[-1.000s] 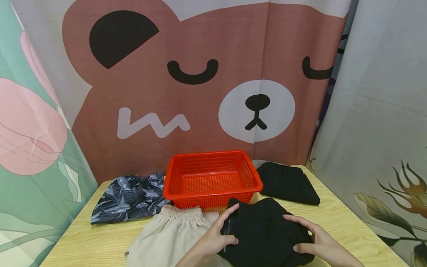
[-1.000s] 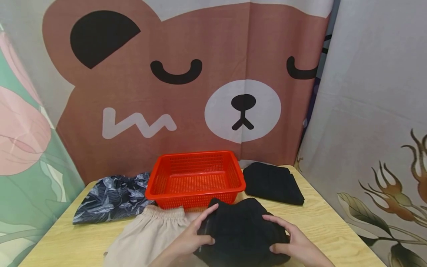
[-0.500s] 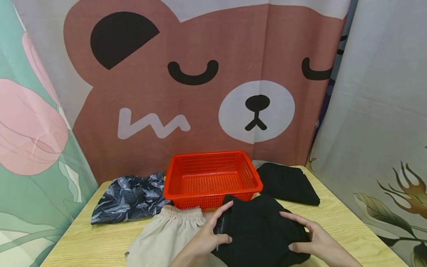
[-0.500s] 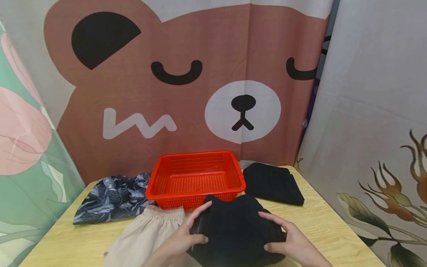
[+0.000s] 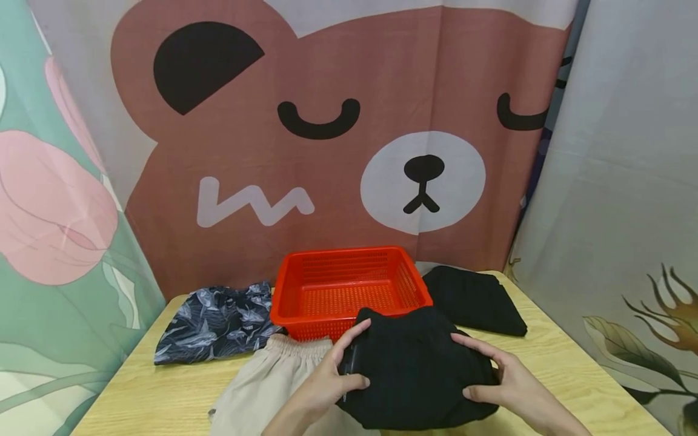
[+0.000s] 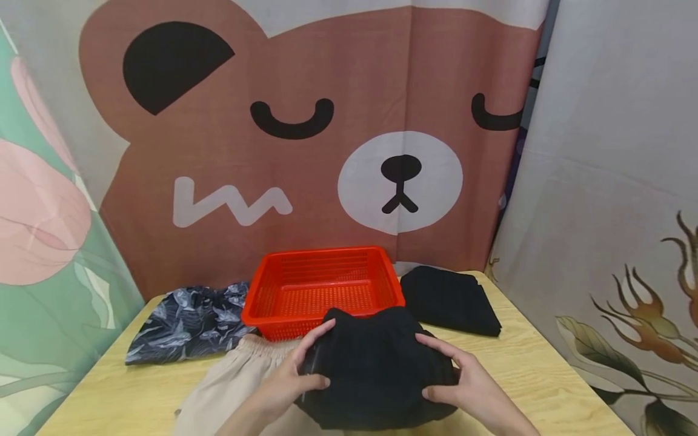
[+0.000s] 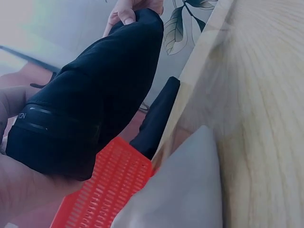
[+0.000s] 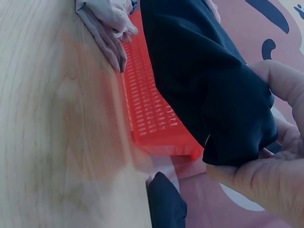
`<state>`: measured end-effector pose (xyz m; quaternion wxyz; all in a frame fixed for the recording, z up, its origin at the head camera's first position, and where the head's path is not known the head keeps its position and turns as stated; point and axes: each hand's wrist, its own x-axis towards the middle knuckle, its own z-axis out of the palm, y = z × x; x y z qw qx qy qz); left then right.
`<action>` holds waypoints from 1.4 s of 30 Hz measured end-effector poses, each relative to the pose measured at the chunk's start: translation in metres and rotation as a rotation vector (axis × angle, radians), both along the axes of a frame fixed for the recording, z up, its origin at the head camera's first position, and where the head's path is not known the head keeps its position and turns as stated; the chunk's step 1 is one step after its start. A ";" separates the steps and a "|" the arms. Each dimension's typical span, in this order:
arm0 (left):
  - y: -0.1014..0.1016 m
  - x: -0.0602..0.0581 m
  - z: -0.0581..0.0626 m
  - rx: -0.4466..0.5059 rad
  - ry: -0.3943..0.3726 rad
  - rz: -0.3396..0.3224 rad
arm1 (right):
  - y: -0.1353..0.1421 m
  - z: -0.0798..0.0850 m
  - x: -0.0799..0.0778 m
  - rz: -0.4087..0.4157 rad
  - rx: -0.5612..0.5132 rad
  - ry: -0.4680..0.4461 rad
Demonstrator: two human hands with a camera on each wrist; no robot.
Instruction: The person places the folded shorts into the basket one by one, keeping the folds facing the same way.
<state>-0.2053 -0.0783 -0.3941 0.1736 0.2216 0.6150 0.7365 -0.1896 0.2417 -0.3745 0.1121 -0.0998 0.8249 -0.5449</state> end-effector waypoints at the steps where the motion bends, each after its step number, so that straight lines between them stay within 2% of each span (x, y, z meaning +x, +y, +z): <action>1: -0.001 0.000 0.001 -0.001 0.003 0.000 | -0.001 0.001 0.000 0.002 -0.003 0.000; 8: -0.007 -0.003 0.002 -0.021 0.024 0.047 | -0.009 0.007 -0.004 0.029 0.013 0.079; 14: -0.012 -0.005 0.002 -0.014 0.020 0.064 | -0.017 0.011 -0.007 -0.002 -0.010 0.080; 20: -0.021 -0.006 0.011 0.043 0.043 0.035 | -0.025 0.021 -0.009 -0.010 -0.031 0.081; 28: -0.033 -0.008 0.024 0.061 0.057 0.036 | -0.034 0.029 -0.023 0.051 -0.058 0.171; 33: -0.037 -0.012 0.028 0.064 0.062 0.021 | -0.038 0.031 -0.028 0.072 -0.123 0.150; 42: -0.045 -0.024 0.029 0.030 0.123 0.037 | -0.045 0.033 -0.034 0.060 -0.155 0.129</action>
